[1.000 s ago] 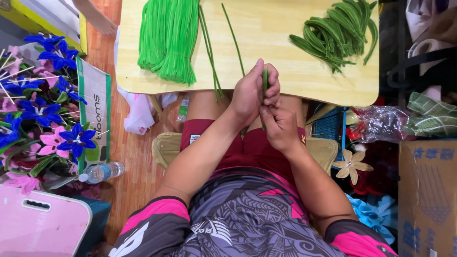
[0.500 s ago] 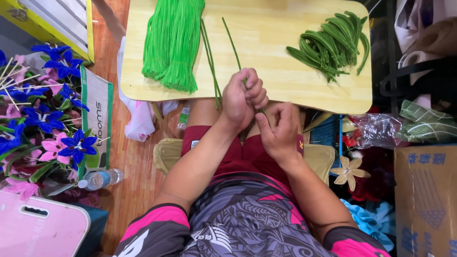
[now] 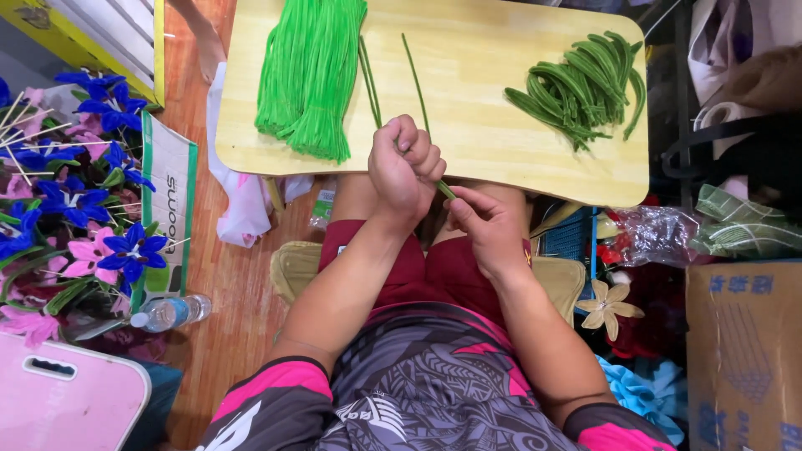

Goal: The person sits cross-legged and wraps green fabric strips around thin green sticks by hand. They repeatedly pick up a stick, wrap the fabric tightly around it, and place the finished item on a pile on the table. The workspace includes a wooden board with a bundle of green sticks and a pile of completed wrapped stems.

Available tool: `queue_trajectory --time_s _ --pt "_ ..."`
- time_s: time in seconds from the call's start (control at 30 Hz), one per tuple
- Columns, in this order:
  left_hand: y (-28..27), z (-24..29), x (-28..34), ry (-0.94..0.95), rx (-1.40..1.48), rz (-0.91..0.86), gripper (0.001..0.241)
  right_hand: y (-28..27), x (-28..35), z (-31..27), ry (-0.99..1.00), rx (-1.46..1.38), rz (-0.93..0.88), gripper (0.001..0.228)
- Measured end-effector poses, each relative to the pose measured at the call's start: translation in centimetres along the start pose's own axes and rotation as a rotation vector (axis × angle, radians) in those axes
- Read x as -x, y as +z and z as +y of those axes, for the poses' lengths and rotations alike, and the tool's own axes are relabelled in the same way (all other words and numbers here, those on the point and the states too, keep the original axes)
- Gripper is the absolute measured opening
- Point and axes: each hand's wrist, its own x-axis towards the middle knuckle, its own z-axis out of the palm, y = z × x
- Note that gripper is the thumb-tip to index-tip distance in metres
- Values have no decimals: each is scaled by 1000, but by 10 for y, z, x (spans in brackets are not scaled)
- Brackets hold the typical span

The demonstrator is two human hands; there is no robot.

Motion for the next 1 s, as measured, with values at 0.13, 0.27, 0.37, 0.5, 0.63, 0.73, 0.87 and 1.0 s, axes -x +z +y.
queue_trajectory --time_s 0.13,0.27,0.37,0.5,0.63,0.73,0.87,1.0 --pt "3 3 3 19 -11 57 32 -9 -5 20 102 -241 4 25" --pt "-4 7 0 39 -26 102 32 -6 -4 15 70 -216 2 23" --pt "-29 14 -7 55 -33 120 31 -7 -4 16 40 -157 -2 22" --pt "-46 41 -11 504 -849 112 33 -12 -10 6 -46 99 -13 23" --pt "-38 44 4 1025 -1688 -479 25 -18 -22 -11 -155 370 -43 25" --pt "-44 34 20 925 -1998 -741 34 -7 -33 -26 -174 415 -90 34" --pt "-60 44 21 619 -1807 -495 14 -5 -61 -25 -197 382 -233 35" --pt "-72 52 11 328 -1382 -161 20 -4 -95 -2 -498 1157 -430 36"
